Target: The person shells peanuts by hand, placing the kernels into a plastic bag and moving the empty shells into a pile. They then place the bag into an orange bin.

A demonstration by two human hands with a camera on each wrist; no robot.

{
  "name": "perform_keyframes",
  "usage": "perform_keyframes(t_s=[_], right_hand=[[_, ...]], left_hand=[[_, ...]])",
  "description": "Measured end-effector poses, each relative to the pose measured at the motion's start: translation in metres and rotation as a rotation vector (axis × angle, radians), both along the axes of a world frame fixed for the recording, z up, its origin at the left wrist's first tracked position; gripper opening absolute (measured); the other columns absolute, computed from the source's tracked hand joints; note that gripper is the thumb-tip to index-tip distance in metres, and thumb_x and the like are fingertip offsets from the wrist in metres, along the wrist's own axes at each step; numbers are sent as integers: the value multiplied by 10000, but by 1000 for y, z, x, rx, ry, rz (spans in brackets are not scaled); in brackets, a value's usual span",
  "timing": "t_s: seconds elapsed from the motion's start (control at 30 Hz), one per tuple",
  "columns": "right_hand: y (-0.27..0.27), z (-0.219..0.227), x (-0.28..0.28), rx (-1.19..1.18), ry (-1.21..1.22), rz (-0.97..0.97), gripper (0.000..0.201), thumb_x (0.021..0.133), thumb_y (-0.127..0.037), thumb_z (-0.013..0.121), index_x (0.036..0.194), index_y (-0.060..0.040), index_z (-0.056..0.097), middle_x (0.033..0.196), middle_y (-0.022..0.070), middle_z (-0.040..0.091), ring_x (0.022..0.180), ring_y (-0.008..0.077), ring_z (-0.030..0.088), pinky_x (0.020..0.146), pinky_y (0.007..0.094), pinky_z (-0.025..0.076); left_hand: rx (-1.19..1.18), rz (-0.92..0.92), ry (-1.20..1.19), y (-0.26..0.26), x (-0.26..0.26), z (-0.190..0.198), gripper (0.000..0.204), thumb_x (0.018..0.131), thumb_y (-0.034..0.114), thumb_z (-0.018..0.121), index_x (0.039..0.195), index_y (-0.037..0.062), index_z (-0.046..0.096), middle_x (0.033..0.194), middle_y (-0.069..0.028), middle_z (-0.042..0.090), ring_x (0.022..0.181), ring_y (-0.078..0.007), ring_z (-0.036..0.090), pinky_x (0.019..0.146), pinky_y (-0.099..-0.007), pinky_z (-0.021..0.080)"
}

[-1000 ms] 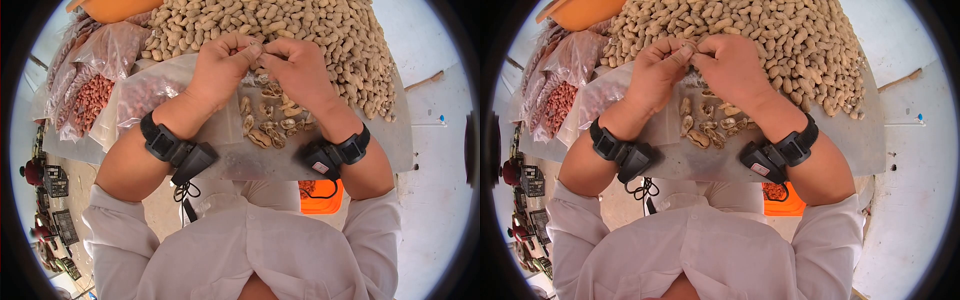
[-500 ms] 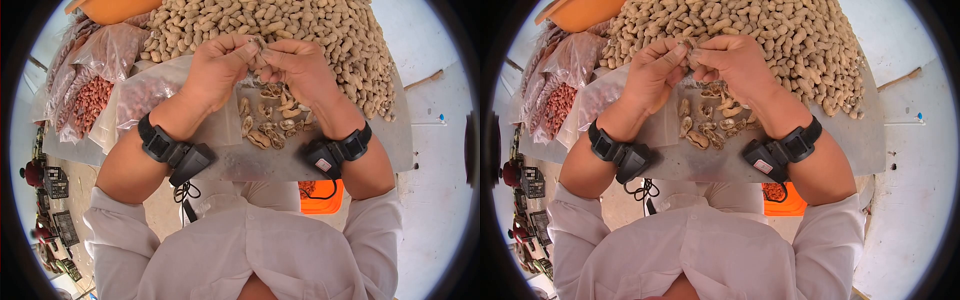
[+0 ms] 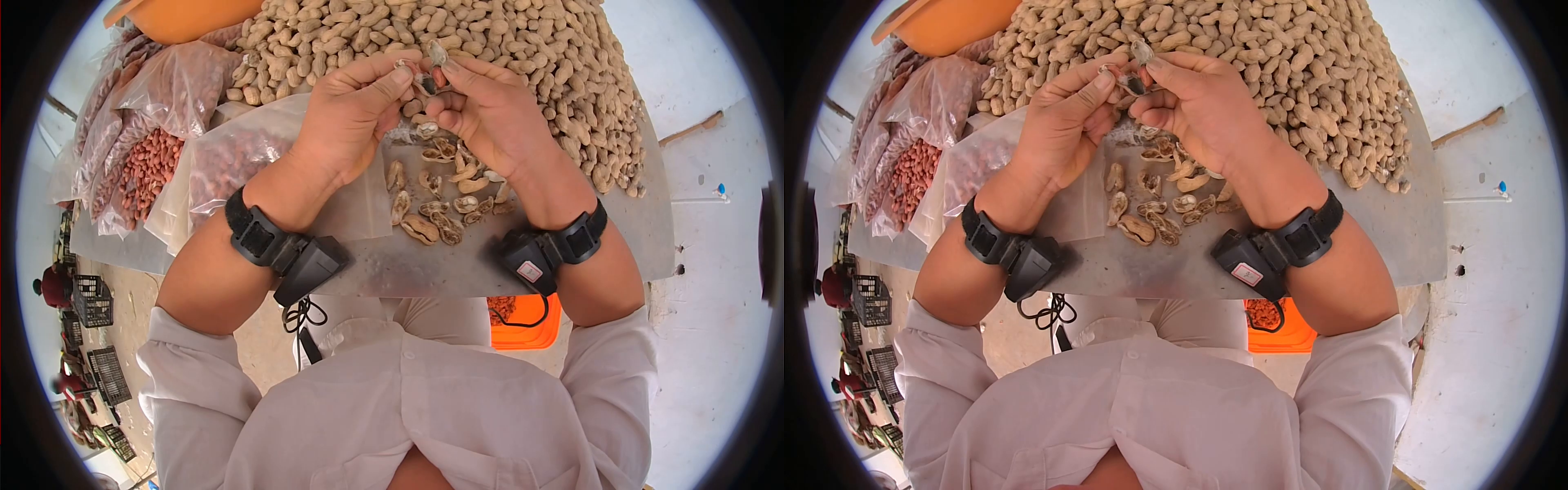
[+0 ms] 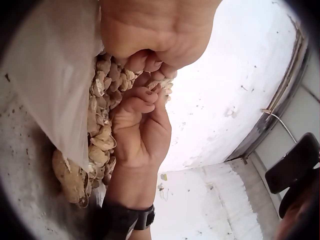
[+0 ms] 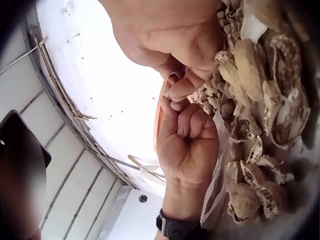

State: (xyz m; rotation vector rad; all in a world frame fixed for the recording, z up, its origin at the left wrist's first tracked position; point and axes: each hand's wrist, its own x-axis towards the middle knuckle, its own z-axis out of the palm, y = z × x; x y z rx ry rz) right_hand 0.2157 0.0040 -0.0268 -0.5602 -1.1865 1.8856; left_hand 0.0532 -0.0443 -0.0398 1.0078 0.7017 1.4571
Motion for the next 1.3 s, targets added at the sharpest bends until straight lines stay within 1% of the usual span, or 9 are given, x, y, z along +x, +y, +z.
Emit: perform_keyframes(t_s=[0.23,0.33,0.53,0.63,0.73,0.83,0.93,1.13,1.3], right_hand=[[1,0,0,-65,43,5,175,886,-112,506,991,25,534,849,74,544,679,197,584,568,263,500],[0,2,1,-78,32,-8,172,886,-111,504,986,26,535,807,70,525,669,199,584,572,266,504],[3,-1,2,-102,44,27,170,884,-105,506,976,32,545,777,61,525,666,195,582,587,276,510],[-1,3,0,-119,35,-11,177,860,-90,506,969,33,570,757,51,542,624,150,543,543,241,452],[10,-1,7,-37,68,79,210,812,-86,495,950,31,602,729,41,551,581,102,465,497,213,358],[13,4,12,91,-28,-11,243,767,-88,473,923,24,623,690,31,536,565,85,398,492,212,301],[15,11,22,215,-153,0,309,746,-133,455,961,29,605,876,56,606,629,108,410,548,215,321],[22,1,19,380,-194,-119,225,703,-1,424,829,33,608,771,55,565,603,92,400,553,221,340],[7,9,10,638,-250,-221,172,730,25,443,823,25,588,811,71,587,692,132,524,642,253,432]], left_hand=[[-5,-3,-28,0,1,1,216,867,80,558,1061,0,607,782,-16,592,590,-34,451,479,-159,347],[-2,-16,-6,2,-1,-2,250,888,83,525,1119,-4,566,862,-17,589,624,-28,447,468,-153,302],[20,-32,2,1,-2,-1,249,888,79,524,1119,-3,567,842,-10,580,624,-28,445,469,-153,299],[12,2,23,-1,0,3,246,890,78,521,1117,-3,568,839,-7,575,624,-27,445,468,-154,299],[35,-78,7,0,-4,0,243,889,74,520,1113,-5,571,851,-8,573,633,-26,444,467,-151,292],[27,-165,27,0,-7,-1,262,887,86,526,1127,-13,562,852,-7,567,635,-26,434,460,-150,279],[-72,-195,166,-9,1,8,298,886,110,535,1150,-27,544,814,2,542,619,-29,401,448,-155,259],[-93,-329,199,-8,-2,5,330,897,163,529,1147,-54,532,732,12,466,573,-38,338,438,-160,240],[-262,-408,-10,1,-8,1,408,940,317,425,1061,-48,562,716,-18,478,480,-41,276,403,-149,241]])
